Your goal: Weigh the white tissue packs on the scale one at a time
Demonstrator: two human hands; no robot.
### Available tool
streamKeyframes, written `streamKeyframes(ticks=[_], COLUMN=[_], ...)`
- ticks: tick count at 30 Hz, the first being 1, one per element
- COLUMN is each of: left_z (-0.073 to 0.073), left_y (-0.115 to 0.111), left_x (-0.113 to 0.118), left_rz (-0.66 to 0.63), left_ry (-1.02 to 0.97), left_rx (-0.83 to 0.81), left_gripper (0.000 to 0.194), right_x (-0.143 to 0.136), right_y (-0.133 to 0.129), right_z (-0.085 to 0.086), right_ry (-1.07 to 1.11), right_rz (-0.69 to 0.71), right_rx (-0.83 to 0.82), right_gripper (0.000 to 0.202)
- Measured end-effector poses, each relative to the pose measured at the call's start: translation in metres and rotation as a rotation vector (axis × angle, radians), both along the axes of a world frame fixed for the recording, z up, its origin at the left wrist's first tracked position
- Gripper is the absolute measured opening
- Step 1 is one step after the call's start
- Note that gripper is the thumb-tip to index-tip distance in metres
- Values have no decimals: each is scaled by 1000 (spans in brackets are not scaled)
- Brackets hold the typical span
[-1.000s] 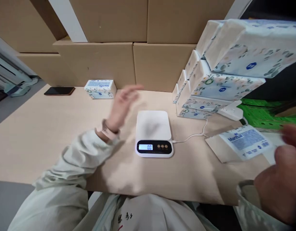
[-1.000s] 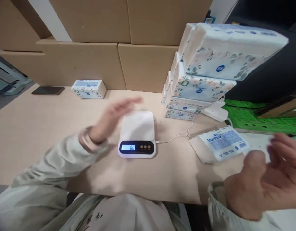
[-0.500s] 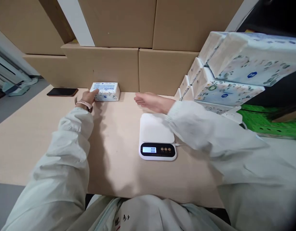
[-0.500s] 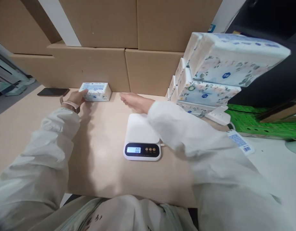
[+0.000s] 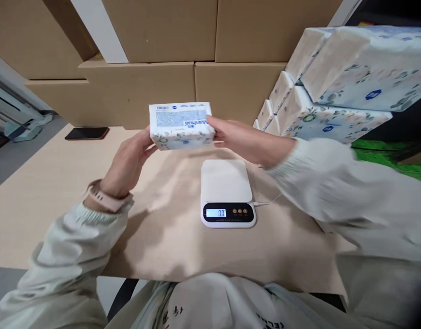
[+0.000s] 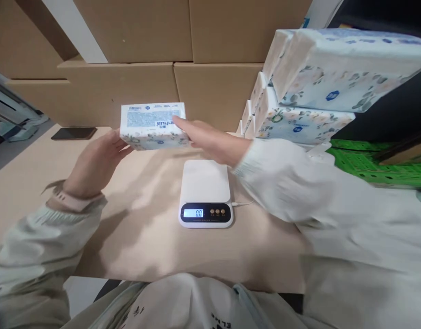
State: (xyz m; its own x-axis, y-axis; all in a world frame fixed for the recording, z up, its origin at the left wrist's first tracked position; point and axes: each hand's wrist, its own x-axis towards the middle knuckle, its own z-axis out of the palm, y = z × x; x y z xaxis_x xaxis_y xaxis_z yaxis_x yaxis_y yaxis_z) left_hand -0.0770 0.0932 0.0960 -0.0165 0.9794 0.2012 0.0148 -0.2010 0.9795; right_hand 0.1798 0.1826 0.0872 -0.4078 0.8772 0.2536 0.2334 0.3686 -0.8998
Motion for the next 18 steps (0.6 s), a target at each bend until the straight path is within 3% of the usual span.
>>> streamKeyframes(ticks=[3, 5, 7, 10, 12, 14, 18], left_z=[3, -7, -21, -45, -59, -72, -97], left_y=[-41, -57, -62, -61, -59, -60, -69], left_x=[25, 41, 55, 66, 66, 63, 55], left_rz=[-187, -277, -363, -448, -423, -315, -41], left_ry=[120, 194, 222, 215, 230, 261, 247], left_rx=[58, -24, -99, -123, -107, -73, 101], left_gripper=[60, 59, 59, 59, 60, 61, 58], right_x=[66, 94, 109, 116, 116, 115, 116], right_y=[-67, -104, -126, -134, -135, -139, -156], right_z=[14, 11, 0, -19, -31, -45, -82], right_ry=[-63, -72, -81, -63, -39, -35, -39], right_rz=[110, 55, -53, -131, -123, -181, -404], right_rx=[-190, -332, -447, -506, -465, -356, 125], right_gripper=[52, 51, 52, 54, 54, 54, 56])
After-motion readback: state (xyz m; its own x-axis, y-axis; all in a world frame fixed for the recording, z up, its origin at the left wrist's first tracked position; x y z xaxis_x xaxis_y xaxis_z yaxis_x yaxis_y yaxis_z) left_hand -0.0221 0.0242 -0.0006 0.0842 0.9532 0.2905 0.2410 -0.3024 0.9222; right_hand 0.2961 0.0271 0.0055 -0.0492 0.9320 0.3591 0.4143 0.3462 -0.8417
